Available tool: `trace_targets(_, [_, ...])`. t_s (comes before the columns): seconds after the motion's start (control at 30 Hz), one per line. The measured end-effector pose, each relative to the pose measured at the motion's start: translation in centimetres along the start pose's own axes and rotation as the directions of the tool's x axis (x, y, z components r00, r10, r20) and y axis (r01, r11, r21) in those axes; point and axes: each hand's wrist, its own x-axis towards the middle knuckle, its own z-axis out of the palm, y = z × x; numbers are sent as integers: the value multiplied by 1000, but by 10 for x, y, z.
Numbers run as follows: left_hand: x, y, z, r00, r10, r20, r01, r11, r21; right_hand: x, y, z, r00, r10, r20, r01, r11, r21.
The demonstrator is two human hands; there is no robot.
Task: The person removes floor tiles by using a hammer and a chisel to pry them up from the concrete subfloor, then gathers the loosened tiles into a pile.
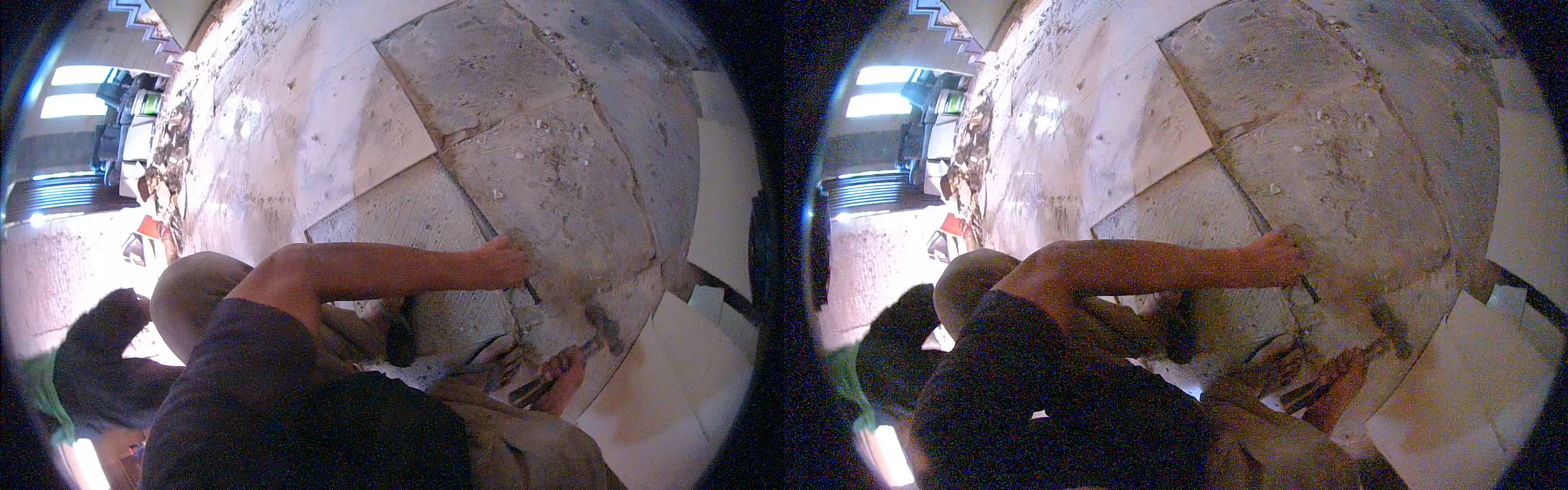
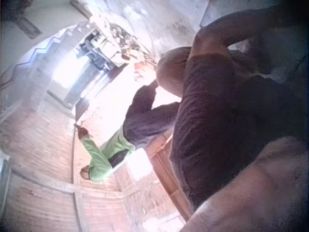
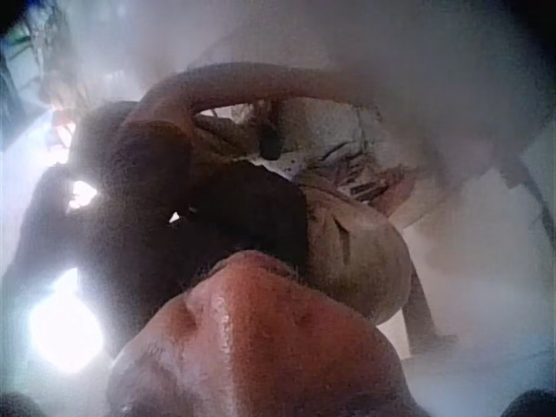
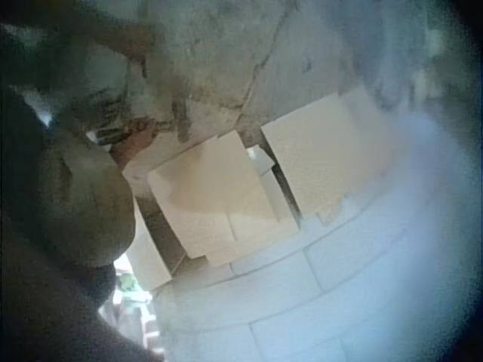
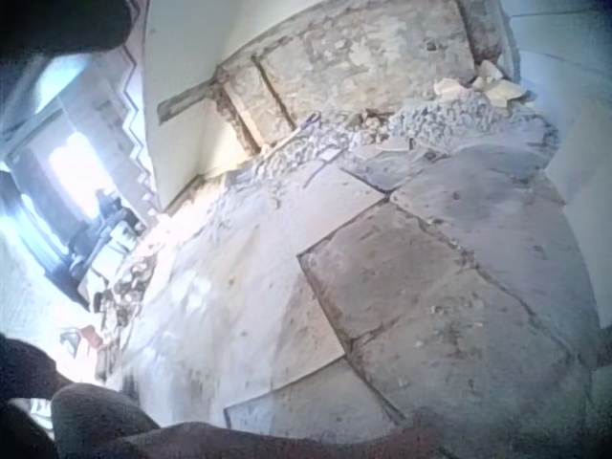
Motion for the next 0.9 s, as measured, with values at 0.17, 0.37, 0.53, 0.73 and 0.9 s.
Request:
trace_targets(0.17, [4, -2, -12, 998, 20, 53, -18, 999, -30, 14, 12, -20, 995, 4, 95, -4, 1000, 7])
trace_targets(0.37, [5, -5, -15, 988, -8, 155, 18, 998, -62, -2, 2, 1, 1000, -5, 24, 6, 999, -38])
trace_targets(0.53, [7, -5, -16, 995, -10, 99, 21, 994, -103, 8, 5, -8, 998, 48, 38, -47, 999, -18])
trace_targets(0.73, [24, -11, -6, 994, 32, -106, -33, 999, -2, 23, 16, -24, 993, 45, 108, -54, 995, 83])
trace_targets(0.9, [82, -29, -12, 988, -155, 0, 153, 975, 160, 18, 13, -23, 976, 27, 217, -55, 991, 126])
